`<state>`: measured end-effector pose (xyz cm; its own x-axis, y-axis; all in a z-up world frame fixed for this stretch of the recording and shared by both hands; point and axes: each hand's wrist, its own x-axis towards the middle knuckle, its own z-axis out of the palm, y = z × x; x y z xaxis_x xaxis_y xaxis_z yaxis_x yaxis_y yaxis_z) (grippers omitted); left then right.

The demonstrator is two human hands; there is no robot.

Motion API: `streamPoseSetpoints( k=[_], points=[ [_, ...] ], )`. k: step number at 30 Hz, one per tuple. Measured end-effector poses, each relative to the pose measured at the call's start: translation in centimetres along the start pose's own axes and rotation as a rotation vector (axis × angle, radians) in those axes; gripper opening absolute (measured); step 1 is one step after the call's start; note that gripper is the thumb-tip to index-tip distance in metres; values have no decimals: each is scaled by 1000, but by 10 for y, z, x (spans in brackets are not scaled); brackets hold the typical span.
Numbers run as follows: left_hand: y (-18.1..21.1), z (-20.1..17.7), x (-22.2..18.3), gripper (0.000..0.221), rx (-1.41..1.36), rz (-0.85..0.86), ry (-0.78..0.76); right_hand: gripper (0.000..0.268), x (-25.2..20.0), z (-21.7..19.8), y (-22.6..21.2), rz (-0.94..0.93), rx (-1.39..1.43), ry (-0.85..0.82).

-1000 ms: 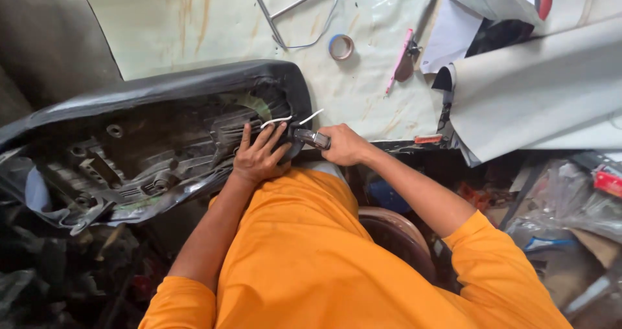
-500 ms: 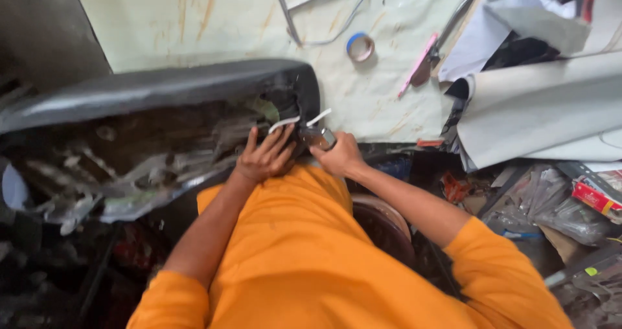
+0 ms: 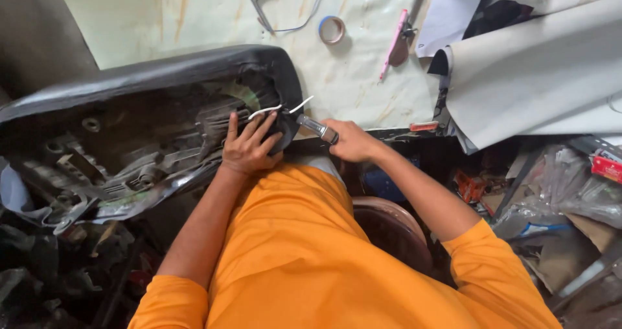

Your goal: Repairing or reupholstering a motorcycle seat by stretching and stapling black material onto the frame.

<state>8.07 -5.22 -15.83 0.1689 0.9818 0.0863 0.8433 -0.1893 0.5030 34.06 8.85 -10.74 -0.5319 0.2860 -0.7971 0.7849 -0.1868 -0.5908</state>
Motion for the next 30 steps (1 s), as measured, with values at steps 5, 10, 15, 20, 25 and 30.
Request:
streamPoseSetpoints(
  k=[5,10,15,20,25,30],
  points=[
    [-7,13,-9,39,28,33,15,44,34,1,-16,7,-128,18],
    [-3,11,-13,40,8,30,6,25,45,-3,-19,252,-127,26],
    [-14,14,-3,39,22,37,50,26,57,-5,-22,289,-209,1],
    [-10,10,-7,37,19,54,50,22,50,13,-28,13,-63,280],
    [-2,4,-6,35,-51,27,24,30,30,-24,-21,134,-151,-7],
    [-12,7,5,37,-33,45,39,42,31,-71,-66,-99,-437,-124]
  ],
)
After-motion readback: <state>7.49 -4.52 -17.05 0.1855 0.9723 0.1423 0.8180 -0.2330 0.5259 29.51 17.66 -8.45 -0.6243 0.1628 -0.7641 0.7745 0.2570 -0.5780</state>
